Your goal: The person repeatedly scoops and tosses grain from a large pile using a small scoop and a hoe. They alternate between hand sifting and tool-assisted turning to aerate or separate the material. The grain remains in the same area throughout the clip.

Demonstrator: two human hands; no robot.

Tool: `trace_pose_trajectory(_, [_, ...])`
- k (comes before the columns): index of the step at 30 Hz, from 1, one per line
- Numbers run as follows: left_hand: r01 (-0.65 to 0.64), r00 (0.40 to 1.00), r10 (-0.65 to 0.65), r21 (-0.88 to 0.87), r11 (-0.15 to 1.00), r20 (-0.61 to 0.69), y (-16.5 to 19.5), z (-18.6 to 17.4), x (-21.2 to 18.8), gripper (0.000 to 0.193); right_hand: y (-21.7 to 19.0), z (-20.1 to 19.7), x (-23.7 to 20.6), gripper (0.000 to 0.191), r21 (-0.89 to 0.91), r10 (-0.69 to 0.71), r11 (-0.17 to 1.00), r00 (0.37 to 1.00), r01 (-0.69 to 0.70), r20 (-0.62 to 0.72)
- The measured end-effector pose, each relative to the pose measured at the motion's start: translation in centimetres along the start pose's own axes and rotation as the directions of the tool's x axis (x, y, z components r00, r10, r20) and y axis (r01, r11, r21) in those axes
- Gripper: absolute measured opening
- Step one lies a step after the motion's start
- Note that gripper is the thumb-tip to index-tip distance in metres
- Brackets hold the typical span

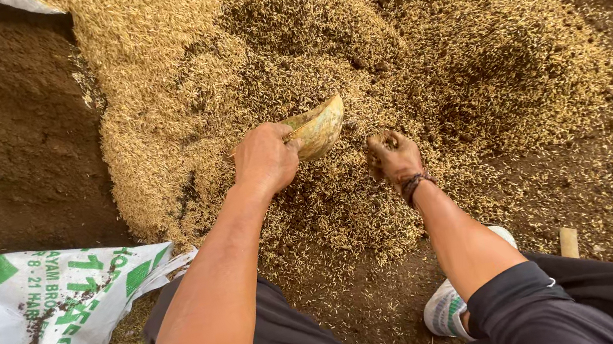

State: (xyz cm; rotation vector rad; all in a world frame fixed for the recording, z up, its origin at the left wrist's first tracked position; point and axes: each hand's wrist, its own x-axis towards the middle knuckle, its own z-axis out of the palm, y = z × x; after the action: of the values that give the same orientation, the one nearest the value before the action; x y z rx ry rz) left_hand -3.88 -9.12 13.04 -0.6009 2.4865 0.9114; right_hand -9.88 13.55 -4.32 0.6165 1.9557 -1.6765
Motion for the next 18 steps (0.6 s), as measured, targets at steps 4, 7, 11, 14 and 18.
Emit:
trace_pose_trajectory(4, [-0.206,0.973,0.222,0.199,0.958,-0.062,0.2,-0.6,-0.7,0.019,-4.9,-0.2,-1.9,0.068,-0.068,-0.074,0.995,0.997,0.075,0.02])
trace_pose_trajectory(7, [-0.353,0.932,0.363,0.244,0.903,0.006,0.4,-1.2,-1.7,0.012,-7.6,-1.5,-4.4,0.083,0.026,0.104,0.994,0.983,-0.109,0.152])
trace_pose_trajectory(11, [-0.542,0.84,0.518,0.24,0.805,0.162,1.4,-0.1,-3.0,0.016,-7.5,-2.6,-7.0,0.101,0.261,0.294,0.881,0.889,-0.395,0.352])
trace_pose_trajectory(14, [-0.63,0.776,0.593,0.288,0.721,0.213,1.8,1.2,-3.4,0.022,-5.4,-3.2,-7.6,0.093,0.321,0.3,0.838,0.863,-0.442,0.406])
trace_pose_trajectory(18, [-0.665,0.724,0.665,0.44,0.603,0.183,1.9,2.9,-2.8,0.024,-3.1,-4.0,-7.0,0.079,0.357,0.106,0.847,0.783,-0.394,0.613])
